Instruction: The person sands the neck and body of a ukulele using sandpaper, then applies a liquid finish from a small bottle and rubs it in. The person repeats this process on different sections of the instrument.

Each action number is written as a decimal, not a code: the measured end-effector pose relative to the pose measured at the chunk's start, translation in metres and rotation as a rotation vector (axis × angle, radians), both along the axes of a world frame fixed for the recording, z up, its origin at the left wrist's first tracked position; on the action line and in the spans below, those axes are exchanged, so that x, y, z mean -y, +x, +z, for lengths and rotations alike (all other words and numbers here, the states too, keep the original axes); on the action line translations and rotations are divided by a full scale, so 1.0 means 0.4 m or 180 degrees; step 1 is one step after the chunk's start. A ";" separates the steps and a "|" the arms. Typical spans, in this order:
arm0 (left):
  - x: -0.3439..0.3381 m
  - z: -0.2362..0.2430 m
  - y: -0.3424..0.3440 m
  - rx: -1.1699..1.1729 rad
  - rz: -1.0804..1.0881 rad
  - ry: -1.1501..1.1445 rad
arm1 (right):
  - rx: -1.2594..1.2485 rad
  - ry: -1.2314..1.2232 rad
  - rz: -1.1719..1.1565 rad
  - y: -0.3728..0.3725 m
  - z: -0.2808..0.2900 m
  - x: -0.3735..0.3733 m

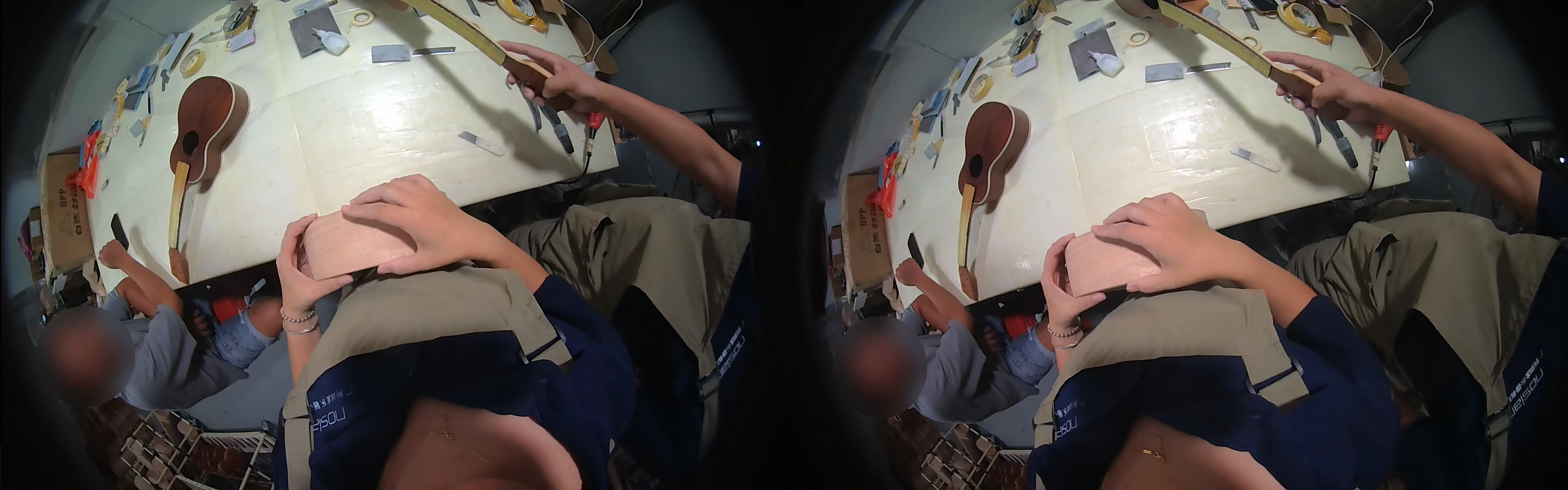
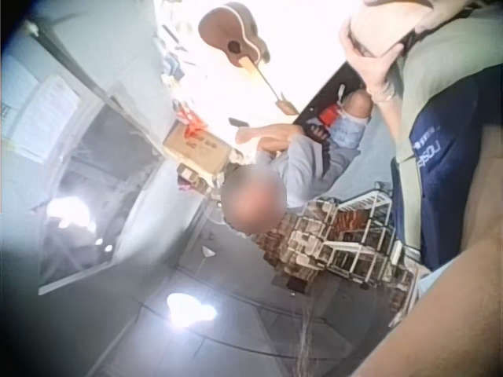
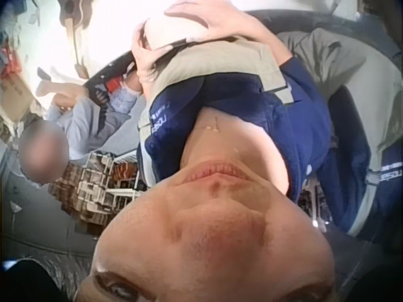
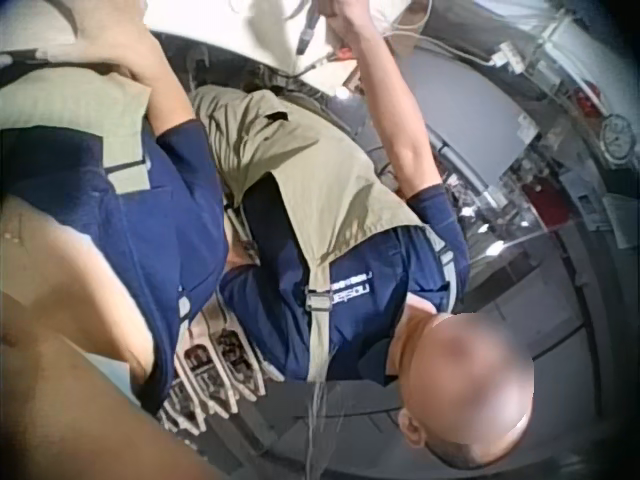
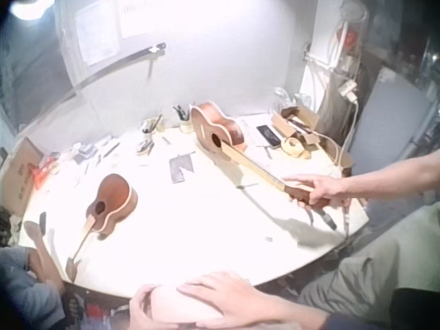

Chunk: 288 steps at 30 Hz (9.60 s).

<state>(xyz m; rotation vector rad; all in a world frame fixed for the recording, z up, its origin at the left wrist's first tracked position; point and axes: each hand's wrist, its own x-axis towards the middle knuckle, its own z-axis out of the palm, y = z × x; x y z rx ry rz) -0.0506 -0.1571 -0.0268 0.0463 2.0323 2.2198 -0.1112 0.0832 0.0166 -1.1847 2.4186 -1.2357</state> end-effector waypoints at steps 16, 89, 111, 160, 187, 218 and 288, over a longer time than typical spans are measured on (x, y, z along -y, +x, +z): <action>-0.015 -0.020 -0.031 0.0124 0.0139 0.0117 | -0.1341 0.1048 -0.2286 -0.625 -0.519 -0.037; -0.093 0.029 -0.406 -0.1474 0.1382 -0.4322 | 0.2514 -0.1641 -0.2651 -0.346 -0.383 0.036; -0.074 0.001 -0.415 -0.1847 0.1386 -0.3963 | -0.0256 -0.2462 -0.5436 0.213 -0.209 -0.516; -0.063 0.080 -0.406 -0.1054 0.0815 -0.3487 | -0.0054 0.0148 -0.3341 -0.798 -0.461 0.193; 0.051 0.032 0.019 -0.1847 0.2437 -0.2583 | 0.3228 -0.2105 -0.0912 -0.149 -0.024 0.126; 0.109 0.017 0.013 -0.2074 0.2423 -0.2421 | 0.1080 -0.1113 -0.0930 -0.083 0.044 0.205; 0.105 -0.003 -0.006 -0.2149 0.2715 -0.2221 | 0.0921 -0.1181 -0.1313 -0.140 0.017 0.198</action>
